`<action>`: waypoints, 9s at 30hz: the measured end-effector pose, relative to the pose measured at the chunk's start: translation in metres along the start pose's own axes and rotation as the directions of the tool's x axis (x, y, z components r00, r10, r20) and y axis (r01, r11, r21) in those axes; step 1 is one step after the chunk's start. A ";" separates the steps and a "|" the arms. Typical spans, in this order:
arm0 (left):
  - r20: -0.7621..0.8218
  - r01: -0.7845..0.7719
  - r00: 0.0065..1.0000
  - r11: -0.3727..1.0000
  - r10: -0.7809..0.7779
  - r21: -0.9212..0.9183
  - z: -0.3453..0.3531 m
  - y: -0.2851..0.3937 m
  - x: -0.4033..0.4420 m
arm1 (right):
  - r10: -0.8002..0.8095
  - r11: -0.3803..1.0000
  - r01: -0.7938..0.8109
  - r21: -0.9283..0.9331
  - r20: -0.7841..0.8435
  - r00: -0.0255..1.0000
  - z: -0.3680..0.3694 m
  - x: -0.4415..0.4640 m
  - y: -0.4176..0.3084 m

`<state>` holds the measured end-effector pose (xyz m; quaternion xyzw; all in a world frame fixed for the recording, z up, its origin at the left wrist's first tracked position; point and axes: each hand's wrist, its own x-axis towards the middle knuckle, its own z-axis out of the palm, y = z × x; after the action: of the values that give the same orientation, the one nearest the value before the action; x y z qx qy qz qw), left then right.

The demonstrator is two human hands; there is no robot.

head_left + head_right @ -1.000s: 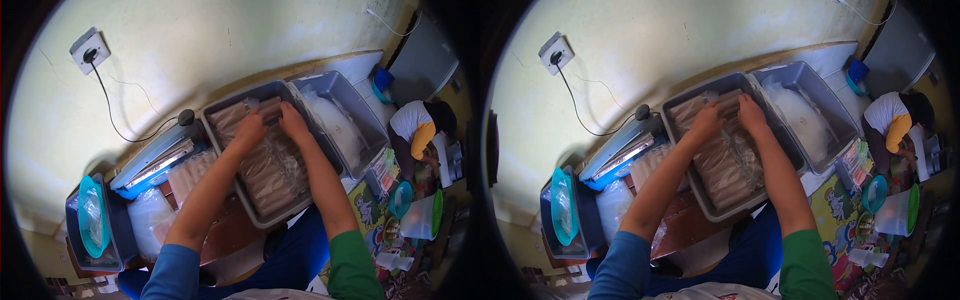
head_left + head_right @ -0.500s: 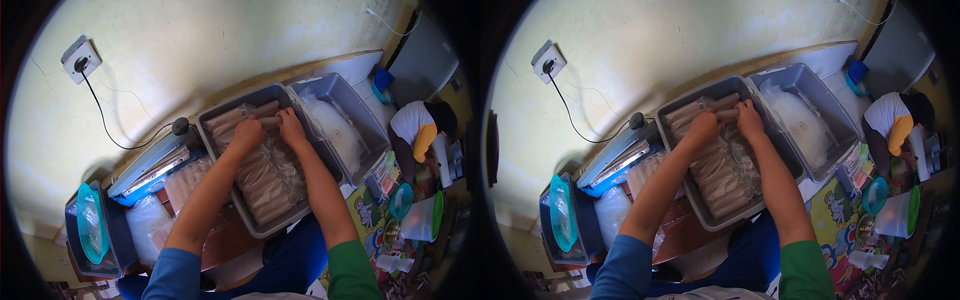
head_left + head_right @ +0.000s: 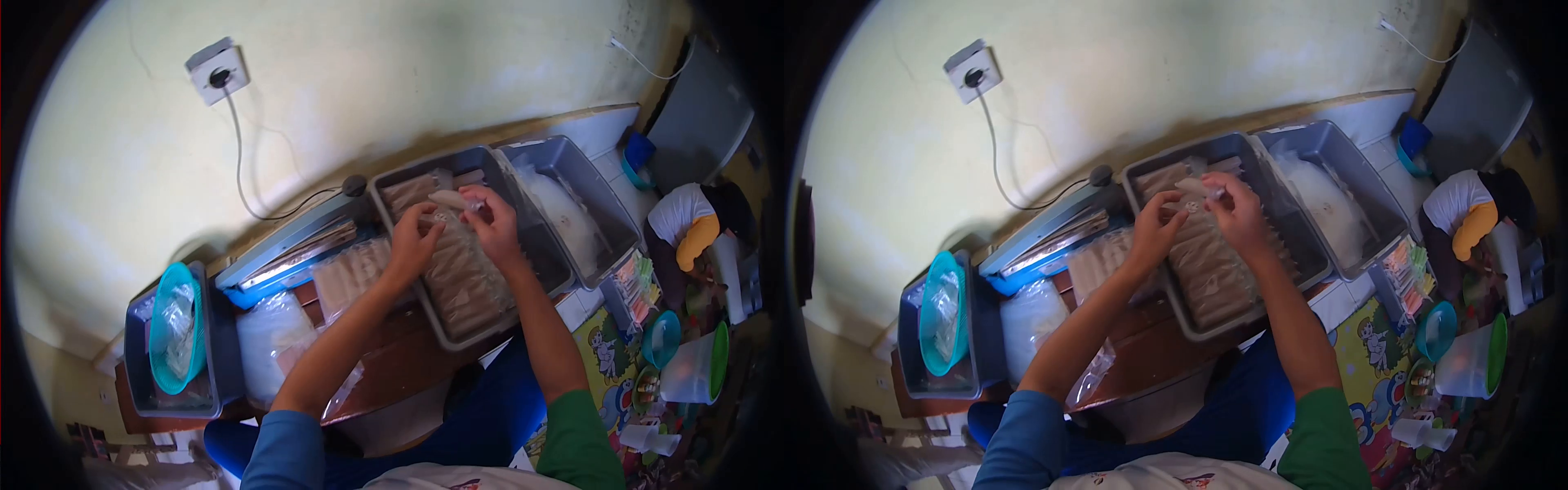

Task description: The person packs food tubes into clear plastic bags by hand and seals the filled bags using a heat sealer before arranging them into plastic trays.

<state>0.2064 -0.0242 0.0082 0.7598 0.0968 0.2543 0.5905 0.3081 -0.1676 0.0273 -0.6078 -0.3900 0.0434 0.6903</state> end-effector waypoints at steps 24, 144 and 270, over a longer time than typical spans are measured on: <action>-0.087 0.225 0.968 0.968 -0.235 -0.109 -0.171 0.016 -0.263 | 0.357 0.849 -0.525 0.058 0.670 0.651 0.174 -0.181 -0.048; 0.154 -0.267 0.963 0.709 0.221 0.652 -0.141 -0.022 -0.299 | -0.026 0.769 0.348 -0.537 0.517 0.856 0.202 -0.220 -0.008; -0.256 0.288 0.949 0.834 -0.184 0.470 -0.175 -0.011 -0.313 | -0.119 0.782 0.413 -0.467 0.538 0.835 0.266 -0.261 0.008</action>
<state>-0.1458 -0.0128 -0.0572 0.8395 0.3116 0.2203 0.3868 -0.0268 -0.0908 -0.1177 -0.6902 -0.6280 -0.0261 0.3586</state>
